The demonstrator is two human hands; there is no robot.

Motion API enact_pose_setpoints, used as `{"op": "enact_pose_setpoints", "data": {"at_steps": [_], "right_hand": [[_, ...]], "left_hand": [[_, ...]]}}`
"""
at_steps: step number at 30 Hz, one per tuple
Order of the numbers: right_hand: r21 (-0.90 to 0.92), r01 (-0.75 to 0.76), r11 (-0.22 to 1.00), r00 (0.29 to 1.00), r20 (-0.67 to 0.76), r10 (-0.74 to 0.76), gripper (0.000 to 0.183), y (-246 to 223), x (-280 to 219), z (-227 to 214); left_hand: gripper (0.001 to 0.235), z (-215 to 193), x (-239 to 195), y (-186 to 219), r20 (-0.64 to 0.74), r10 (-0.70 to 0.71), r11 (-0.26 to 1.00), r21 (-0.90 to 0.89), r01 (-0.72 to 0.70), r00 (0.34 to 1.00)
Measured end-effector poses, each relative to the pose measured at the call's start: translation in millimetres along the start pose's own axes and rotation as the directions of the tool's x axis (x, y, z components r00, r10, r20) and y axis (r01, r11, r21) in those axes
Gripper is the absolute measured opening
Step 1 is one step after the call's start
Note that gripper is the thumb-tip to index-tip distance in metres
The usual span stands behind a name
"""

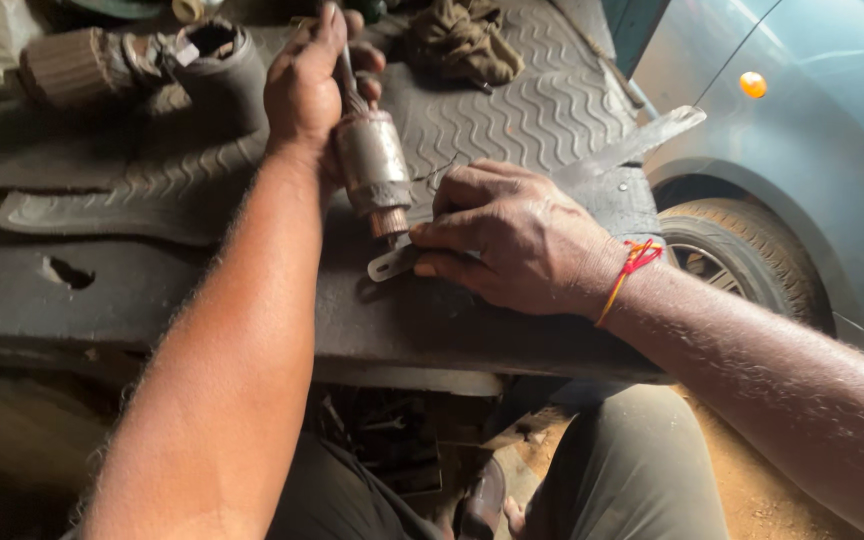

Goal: The person uses a flat metal tool to scrape and clean the surface of a cylindrical motor component held in the left hand. The person repeatedly rotates the component and scrapes different sections while seated at a workbench.

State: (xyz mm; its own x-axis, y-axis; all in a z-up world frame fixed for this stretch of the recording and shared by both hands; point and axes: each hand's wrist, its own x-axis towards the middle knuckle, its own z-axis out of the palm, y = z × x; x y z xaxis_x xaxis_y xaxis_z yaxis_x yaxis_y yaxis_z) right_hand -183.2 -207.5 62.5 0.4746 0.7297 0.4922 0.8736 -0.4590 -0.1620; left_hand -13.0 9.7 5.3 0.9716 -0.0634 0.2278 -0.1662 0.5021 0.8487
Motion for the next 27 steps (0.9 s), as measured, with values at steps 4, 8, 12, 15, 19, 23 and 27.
{"op": "enact_pose_setpoints", "data": {"at_steps": [4, 8, 12, 15, 19, 23, 27], "right_hand": [[0.024, -0.074, 0.997, 0.997, 0.034, 0.073, 0.026, 2.7, 0.6, 2.8], [0.0, -0.035, 0.999, 0.999, 0.002, 0.035, 0.025, 6.7, -2.9, 5.7], [0.011, -0.045, 0.999, 0.999, 0.024, 0.045, 0.026, 6.9, -0.6, 4.6], [0.009, -0.036, 0.999, 0.999, 0.023, 0.036, 0.025, 4.6, 1.6, 3.0], [0.064, -0.029, 0.998, 1.0, 0.014, 0.028, 0.023, 1.0, 2.2, -1.0], [0.073, -0.056, 0.996, 0.998, -0.005, 0.056, 0.023, -0.9, 9.2, -1.4], [0.057, -0.056, 0.997, 0.998, -0.013, 0.057, 0.023, 6.8, 25.9, 1.5]], "left_hand": [[0.029, -7.3, 3.2, -1.7, -0.077, 0.073, 0.996, 0.055, -0.069, 0.994], [0.028, -8.8, 4.9, -5.1, -0.068, 0.12, 0.99, 0.085, -0.114, 0.99], [0.025, -5.7, 3.3, -3.7, -0.105, 0.122, 0.989, 0.095, -0.112, 0.987], [0.035, -3.0, 2.2, -4.6, -0.016, 0.118, 0.993, 0.026, -0.118, 0.993], [0.035, -3.8, 6.9, -5.1, -0.095, 0.07, 0.998, 0.002, -0.07, 0.993], [0.036, -14.1, 12.8, 4.2, -0.1, 0.125, 0.992, 0.018, -0.123, 0.987], [0.036, -21.7, 11.9, 12.5, -0.237, 0.126, 0.989, -0.052, -0.142, 0.963]]}}
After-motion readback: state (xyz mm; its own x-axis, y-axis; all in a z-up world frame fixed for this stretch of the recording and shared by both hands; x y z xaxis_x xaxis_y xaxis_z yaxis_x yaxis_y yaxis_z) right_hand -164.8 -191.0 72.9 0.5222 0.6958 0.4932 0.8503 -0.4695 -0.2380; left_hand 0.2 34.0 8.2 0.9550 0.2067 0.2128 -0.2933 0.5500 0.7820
